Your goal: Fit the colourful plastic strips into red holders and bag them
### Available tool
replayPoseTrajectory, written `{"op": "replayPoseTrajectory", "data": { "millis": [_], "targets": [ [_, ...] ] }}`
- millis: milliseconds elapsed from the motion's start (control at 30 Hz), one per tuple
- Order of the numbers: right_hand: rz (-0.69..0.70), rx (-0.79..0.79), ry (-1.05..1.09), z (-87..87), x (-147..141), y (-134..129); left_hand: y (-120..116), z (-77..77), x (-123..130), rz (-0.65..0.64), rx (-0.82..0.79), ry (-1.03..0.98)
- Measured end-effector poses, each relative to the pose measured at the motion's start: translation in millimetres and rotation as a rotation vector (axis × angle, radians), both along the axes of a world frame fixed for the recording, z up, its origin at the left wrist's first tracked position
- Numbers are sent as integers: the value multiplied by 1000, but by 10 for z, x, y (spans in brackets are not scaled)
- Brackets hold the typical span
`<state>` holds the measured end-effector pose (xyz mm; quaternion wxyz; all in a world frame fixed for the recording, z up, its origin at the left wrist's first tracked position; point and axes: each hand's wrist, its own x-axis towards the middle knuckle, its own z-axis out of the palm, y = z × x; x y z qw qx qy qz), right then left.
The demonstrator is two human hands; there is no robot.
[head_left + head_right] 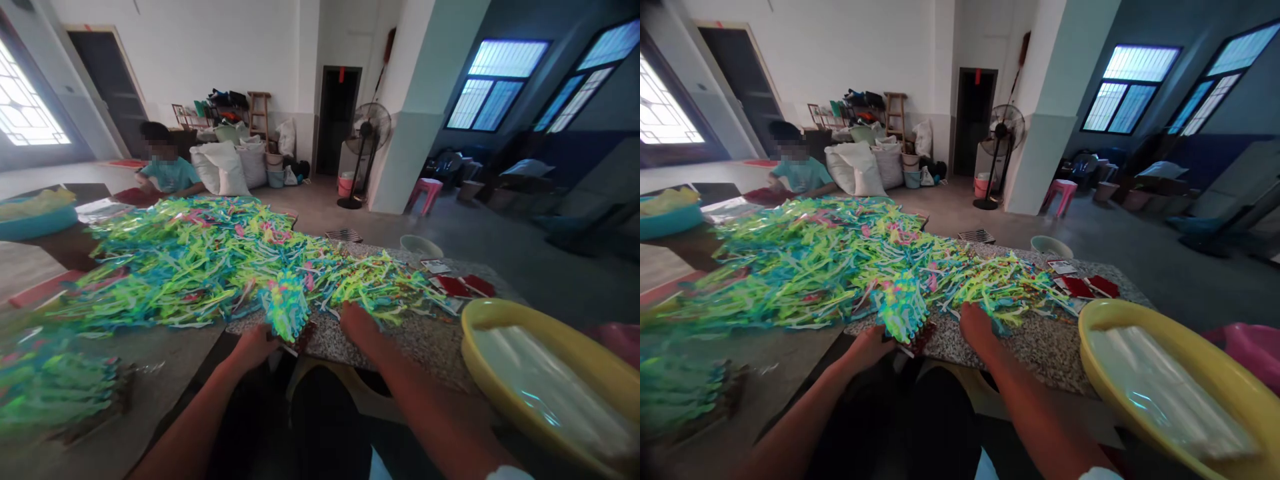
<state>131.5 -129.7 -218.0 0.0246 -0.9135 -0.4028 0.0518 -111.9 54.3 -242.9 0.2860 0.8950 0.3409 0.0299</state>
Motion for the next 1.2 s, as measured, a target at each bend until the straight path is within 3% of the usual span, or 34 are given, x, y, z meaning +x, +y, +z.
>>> {"op": "replayPoseTrajectory", "data": {
  "millis": [233,367,567,700,767,933,1067,1200],
  "targets": [
    [220,134,-18,-259,-229,26,109,16,33,-135,-60,-28],
    [402,242,25,-385,-305,215,173,2,45,-188,-98,-98],
    [578,453,149,-473,-103,451,212,-32,33,-188,-131,-101],
    [680,472,238,-430,65,424,200,9,32,-208,-139,-104],
    [605,408,246,-325,169,410,195,28,30,-197,-142,-96],
    [151,312,-4,92,723,476,200,10,31,-190,-142,-105],
    [102,174,-93,222,1290,534,209,-3,47,-156,-114,-63],
    [95,17,-1,109,1515,416,200,24,47,-153,-139,-63]
  ]
}}
